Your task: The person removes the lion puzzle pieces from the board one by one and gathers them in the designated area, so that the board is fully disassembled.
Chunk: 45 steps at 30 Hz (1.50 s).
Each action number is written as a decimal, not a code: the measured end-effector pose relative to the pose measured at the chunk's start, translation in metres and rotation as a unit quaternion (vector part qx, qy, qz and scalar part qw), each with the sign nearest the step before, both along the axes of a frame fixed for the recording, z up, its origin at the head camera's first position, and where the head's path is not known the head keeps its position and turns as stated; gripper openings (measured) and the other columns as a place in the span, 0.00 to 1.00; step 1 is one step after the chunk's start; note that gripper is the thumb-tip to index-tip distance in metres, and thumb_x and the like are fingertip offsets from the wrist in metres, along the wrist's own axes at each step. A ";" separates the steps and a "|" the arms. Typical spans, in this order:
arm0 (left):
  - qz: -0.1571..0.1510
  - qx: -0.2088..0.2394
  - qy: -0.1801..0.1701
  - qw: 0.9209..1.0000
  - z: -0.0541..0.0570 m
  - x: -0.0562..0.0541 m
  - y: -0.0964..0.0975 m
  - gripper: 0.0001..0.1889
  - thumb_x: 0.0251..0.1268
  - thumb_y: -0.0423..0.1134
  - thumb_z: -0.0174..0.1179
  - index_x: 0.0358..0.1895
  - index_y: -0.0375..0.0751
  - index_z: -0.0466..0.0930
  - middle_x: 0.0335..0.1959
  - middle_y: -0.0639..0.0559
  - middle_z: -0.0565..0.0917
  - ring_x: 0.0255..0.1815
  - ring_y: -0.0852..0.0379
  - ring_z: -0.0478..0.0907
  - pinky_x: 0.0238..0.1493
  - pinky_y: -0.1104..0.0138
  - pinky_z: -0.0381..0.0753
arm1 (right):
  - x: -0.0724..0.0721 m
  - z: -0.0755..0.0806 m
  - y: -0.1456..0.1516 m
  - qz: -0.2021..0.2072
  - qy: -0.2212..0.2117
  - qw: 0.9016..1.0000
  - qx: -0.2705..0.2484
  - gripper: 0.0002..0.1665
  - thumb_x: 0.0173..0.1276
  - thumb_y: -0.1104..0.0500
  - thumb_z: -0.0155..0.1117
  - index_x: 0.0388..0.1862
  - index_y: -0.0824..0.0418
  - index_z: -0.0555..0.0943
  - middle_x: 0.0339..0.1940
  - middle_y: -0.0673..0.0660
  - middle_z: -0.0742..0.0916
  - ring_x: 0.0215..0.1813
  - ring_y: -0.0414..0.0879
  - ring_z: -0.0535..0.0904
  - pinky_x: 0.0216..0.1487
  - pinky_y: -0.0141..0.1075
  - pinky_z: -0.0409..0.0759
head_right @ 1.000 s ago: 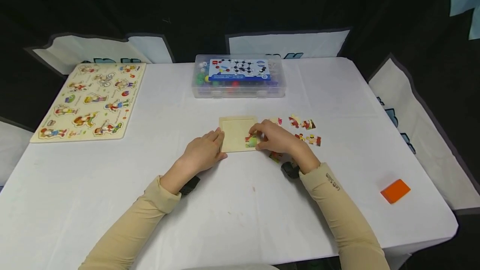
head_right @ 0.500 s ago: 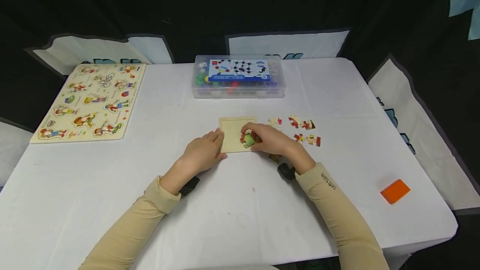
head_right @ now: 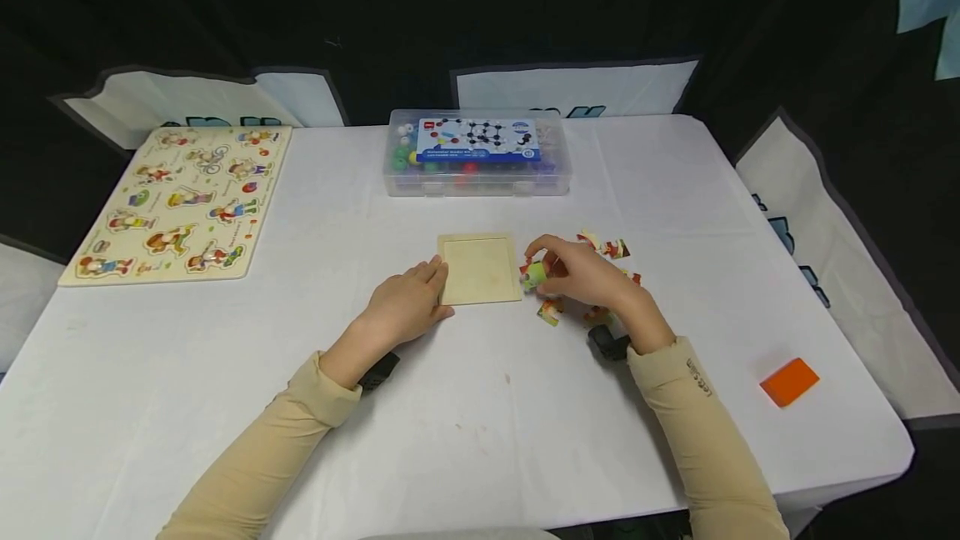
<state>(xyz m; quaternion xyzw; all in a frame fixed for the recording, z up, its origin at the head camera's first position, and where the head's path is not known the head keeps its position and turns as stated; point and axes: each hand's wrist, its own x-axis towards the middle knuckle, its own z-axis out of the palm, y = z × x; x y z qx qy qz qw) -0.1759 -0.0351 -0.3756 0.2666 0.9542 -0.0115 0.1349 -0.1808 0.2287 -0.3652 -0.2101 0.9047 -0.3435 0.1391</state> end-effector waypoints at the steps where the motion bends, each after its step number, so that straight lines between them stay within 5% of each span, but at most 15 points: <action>1: 0.000 -0.001 -0.001 1.000 0.000 0.000 0.000 0.36 0.65 0.54 0.50 0.68 0.34 0.54 0.69 0.43 0.56 0.67 0.49 0.56 0.56 0.57 0.66 | 0.002 0.001 0.006 -0.006 -0.002 1.000 0.000 0.24 0.57 0.66 0.65 0.53 0.61 0.72 0.32 0.54 0.78 0.32 0.46 0.72 0.33 0.38 0.72; 13: 0.001 0.009 0.001 1.000 0.000 -0.001 -0.004 0.36 0.64 0.54 0.50 0.68 0.33 0.55 0.68 0.42 0.56 0.67 0.48 0.56 0.56 0.57 0.67 | 0.039 0.007 0.079 -0.062 -0.047 0.996 0.045 0.24 0.56 0.62 0.68 0.51 0.64 0.72 0.33 0.55 0.77 0.37 0.48 0.72 0.39 0.39 0.72; 23: 0.001 0.014 0.007 1.000 -0.004 -0.002 -0.008 0.36 0.64 0.53 0.51 0.67 0.33 0.56 0.68 0.42 0.57 0.66 0.48 0.57 0.56 0.57 0.67 | 0.051 -0.003 0.097 -0.078 -0.083 0.993 0.027 0.25 0.57 0.61 0.67 0.52 0.67 0.72 0.39 0.59 0.77 0.39 0.49 0.74 0.40 0.38 0.73; 34: 0.003 0.014 0.007 1.000 -0.004 -0.002 -0.011 0.35 0.64 0.53 0.51 0.67 0.33 0.55 0.68 0.42 0.57 0.66 0.47 0.57 0.56 0.57 0.67 | 0.047 0.004 0.081 -0.087 -0.056 0.992 0.067 0.23 0.57 0.64 0.65 0.49 0.73 0.72 0.40 0.63 0.78 0.36 0.50 0.70 0.36 0.39 0.71; 45: 0.021 0.027 0.006 0.999 -0.004 -0.001 -0.023 0.35 0.65 0.53 0.50 0.68 0.34 0.55 0.68 0.43 0.57 0.66 0.48 0.57 0.58 0.57 0.65 | 0.022 0.006 0.012 -0.039 -0.017 0.999 0.018 0.20 0.66 0.57 0.58 0.51 0.69 0.74 0.44 0.62 0.76 0.40 0.51 0.72 0.39 0.43 0.70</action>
